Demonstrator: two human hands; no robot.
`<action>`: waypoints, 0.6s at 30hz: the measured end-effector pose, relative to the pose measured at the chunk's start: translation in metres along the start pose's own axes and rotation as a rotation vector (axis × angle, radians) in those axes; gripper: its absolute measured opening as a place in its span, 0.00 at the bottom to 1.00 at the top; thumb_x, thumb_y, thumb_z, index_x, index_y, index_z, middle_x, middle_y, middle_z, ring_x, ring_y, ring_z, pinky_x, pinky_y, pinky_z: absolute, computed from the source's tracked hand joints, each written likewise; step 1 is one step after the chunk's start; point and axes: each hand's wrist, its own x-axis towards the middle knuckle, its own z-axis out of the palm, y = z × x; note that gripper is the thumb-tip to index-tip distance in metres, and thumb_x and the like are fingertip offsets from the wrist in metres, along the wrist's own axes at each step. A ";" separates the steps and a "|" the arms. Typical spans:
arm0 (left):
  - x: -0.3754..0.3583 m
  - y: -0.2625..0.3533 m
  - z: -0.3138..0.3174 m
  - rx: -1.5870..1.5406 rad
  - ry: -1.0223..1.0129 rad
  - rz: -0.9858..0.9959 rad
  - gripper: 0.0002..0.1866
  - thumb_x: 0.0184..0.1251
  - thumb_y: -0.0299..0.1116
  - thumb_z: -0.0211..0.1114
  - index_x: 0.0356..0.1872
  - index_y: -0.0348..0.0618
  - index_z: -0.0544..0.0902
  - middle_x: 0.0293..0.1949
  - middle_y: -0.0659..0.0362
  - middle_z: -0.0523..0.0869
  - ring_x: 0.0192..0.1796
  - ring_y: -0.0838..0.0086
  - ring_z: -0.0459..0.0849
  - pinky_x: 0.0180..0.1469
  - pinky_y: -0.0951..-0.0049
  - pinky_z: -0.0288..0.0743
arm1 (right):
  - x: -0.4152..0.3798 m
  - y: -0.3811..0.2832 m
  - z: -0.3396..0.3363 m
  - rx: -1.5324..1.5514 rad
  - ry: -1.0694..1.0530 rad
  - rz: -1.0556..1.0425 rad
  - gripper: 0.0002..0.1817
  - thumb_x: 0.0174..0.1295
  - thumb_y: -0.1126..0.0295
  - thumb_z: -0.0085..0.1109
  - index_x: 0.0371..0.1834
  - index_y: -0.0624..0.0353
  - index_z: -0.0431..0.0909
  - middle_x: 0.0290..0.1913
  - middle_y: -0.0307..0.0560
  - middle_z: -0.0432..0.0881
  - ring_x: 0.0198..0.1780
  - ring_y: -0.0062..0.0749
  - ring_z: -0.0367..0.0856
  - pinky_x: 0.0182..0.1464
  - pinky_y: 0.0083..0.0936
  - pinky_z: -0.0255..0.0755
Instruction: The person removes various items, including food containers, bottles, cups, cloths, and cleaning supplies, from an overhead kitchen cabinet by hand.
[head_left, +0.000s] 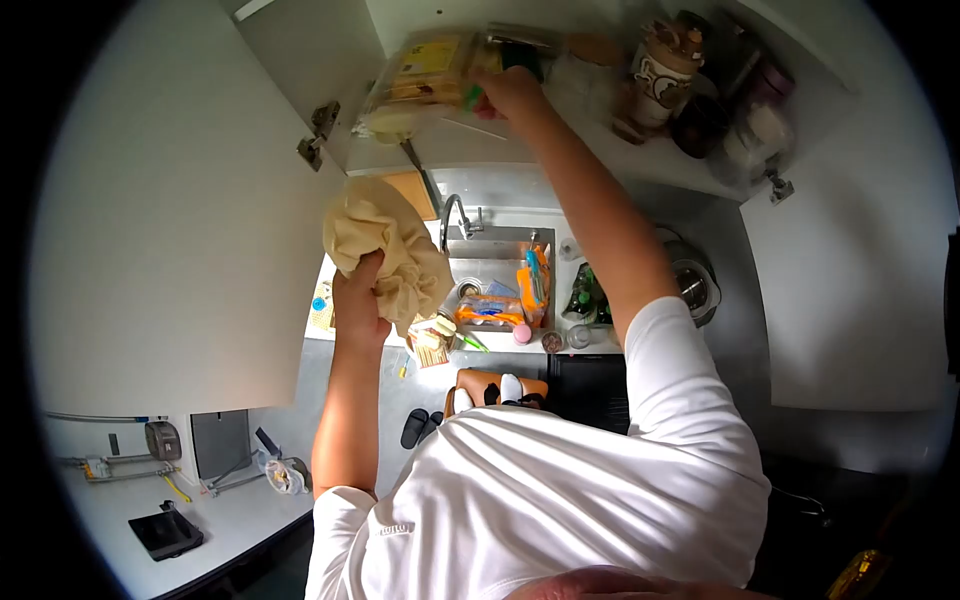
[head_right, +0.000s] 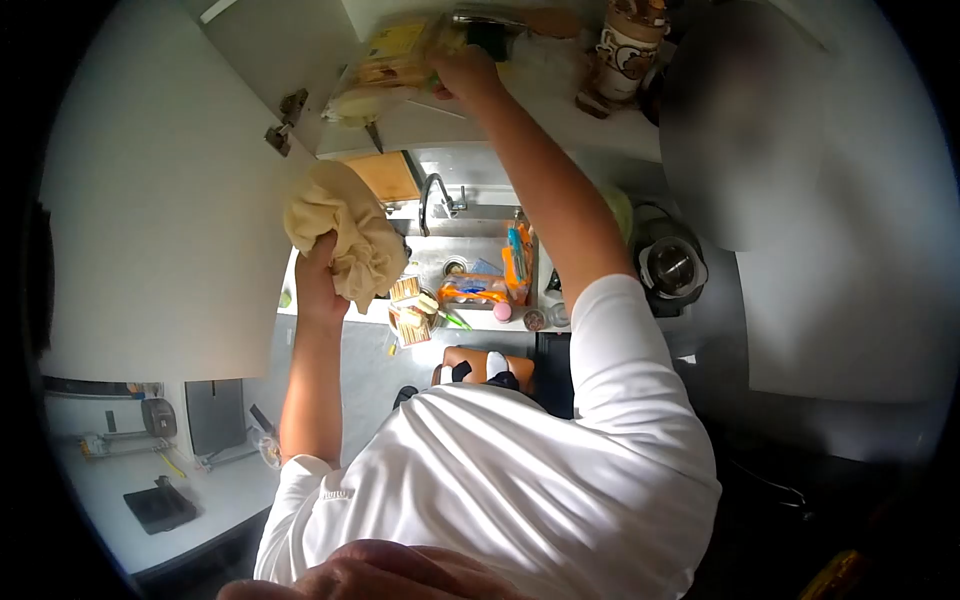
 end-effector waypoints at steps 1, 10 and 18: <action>-0.004 -0.001 -0.006 0.017 -0.013 0.007 0.26 0.74 0.31 0.65 0.71 0.38 0.71 0.61 0.52 0.83 0.60 0.60 0.86 0.60 0.57 0.86 | 0.002 -0.012 0.007 0.077 0.007 0.111 0.22 0.65 0.55 0.71 0.46 0.66 0.85 0.32 0.53 0.87 0.30 0.33 0.89 0.31 0.27 0.84; -0.025 -0.004 -0.040 0.043 0.020 -0.002 0.26 0.74 0.30 0.66 0.71 0.38 0.72 0.62 0.53 0.83 0.60 0.60 0.87 0.60 0.57 0.87 | 0.054 0.003 0.038 0.293 -0.092 0.254 0.21 0.57 0.56 0.80 0.47 0.56 0.83 0.36 0.46 0.84 0.31 0.35 0.84 0.32 0.30 0.82; -0.033 -0.005 -0.035 -0.020 0.062 -0.035 0.23 0.69 0.25 0.67 0.64 0.34 0.78 0.57 0.50 0.86 0.56 0.59 0.90 0.57 0.57 0.88 | 0.054 -0.015 0.036 0.465 -0.010 0.441 0.17 0.55 0.57 0.80 0.41 0.51 0.83 0.34 0.38 0.80 0.29 0.27 0.76 0.34 0.29 0.77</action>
